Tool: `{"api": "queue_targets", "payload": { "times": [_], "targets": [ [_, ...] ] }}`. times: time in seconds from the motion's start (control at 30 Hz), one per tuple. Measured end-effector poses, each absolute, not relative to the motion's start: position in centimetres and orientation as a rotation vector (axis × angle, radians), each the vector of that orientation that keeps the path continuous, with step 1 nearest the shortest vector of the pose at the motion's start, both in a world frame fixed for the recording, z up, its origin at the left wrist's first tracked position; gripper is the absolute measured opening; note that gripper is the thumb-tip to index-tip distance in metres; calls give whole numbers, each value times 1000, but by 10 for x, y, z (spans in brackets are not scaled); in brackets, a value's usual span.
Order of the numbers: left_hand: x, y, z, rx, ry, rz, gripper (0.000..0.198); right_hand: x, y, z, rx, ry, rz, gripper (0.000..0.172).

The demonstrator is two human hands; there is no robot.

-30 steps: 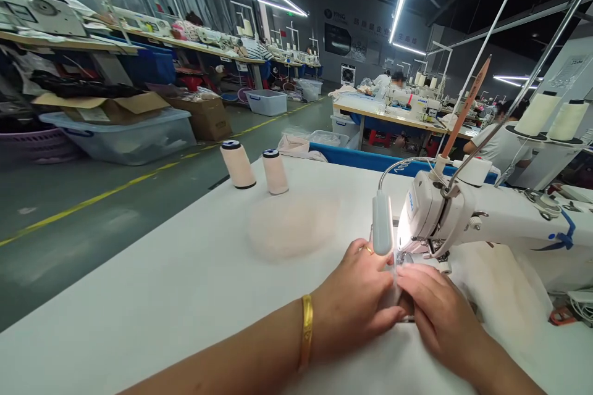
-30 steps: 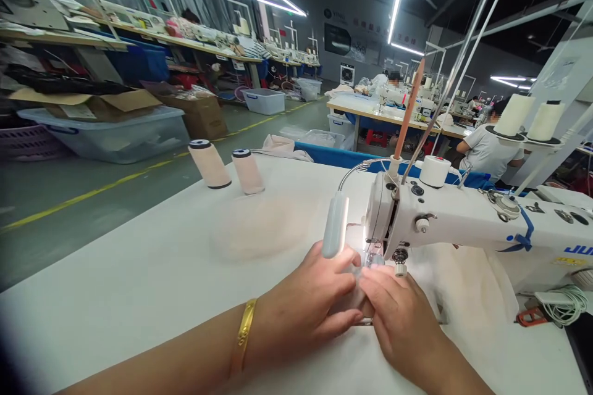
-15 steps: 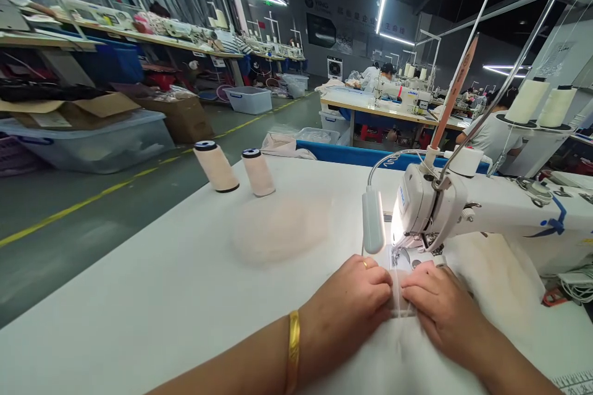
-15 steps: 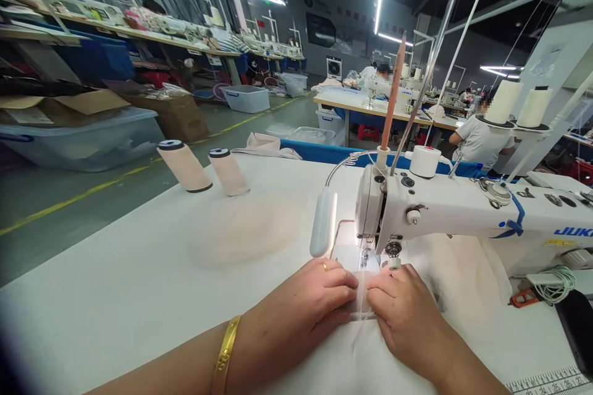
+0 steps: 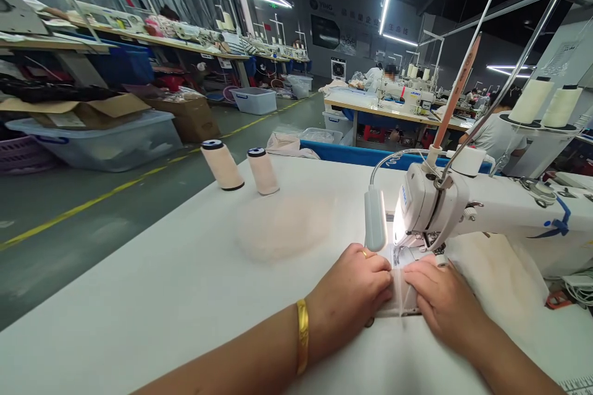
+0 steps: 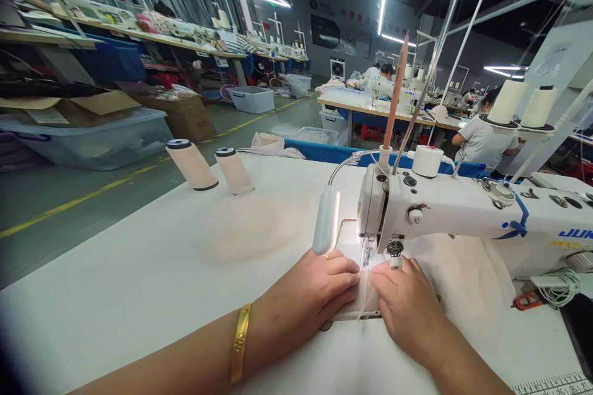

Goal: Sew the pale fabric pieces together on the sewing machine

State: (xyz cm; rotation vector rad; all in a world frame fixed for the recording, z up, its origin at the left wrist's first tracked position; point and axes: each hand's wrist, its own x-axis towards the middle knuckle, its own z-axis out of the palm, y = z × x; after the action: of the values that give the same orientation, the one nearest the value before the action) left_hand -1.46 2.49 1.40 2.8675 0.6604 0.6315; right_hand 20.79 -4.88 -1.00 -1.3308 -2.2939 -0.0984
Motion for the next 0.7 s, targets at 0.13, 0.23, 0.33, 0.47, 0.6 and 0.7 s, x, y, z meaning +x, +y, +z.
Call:
{"api": "queue_targets", "payload": {
  "times": [0.13, 0.23, 0.33, 0.47, 0.6, 0.7],
  "targets": [
    [-13, 31, 12, 2892, 698, 662, 20, 212, -45, -14, -1393, -2303, -152, 51],
    [-13, 29, 8, 2875, 600, 735, 20, 212, -49, -14, -1392, -2278, -201, 51],
    [-16, 19, 4, 2851, 447, 819, 23, 209, -56, -8, -1279, -2294, -171, 43],
    [-20, 6, 1, 2817, 409, 848, 24, 204, -64, 2, -1112, -2360, -41, 29],
    [-21, 5, 2, 2817, 423, 834, 25, 203, -64, 3, -1100, -2357, -30, 27],
    [-20, 7, 4, 2834, 471, 797, 27, 204, -61, 1, -1139, -2348, -48, 29]
  ]
}}
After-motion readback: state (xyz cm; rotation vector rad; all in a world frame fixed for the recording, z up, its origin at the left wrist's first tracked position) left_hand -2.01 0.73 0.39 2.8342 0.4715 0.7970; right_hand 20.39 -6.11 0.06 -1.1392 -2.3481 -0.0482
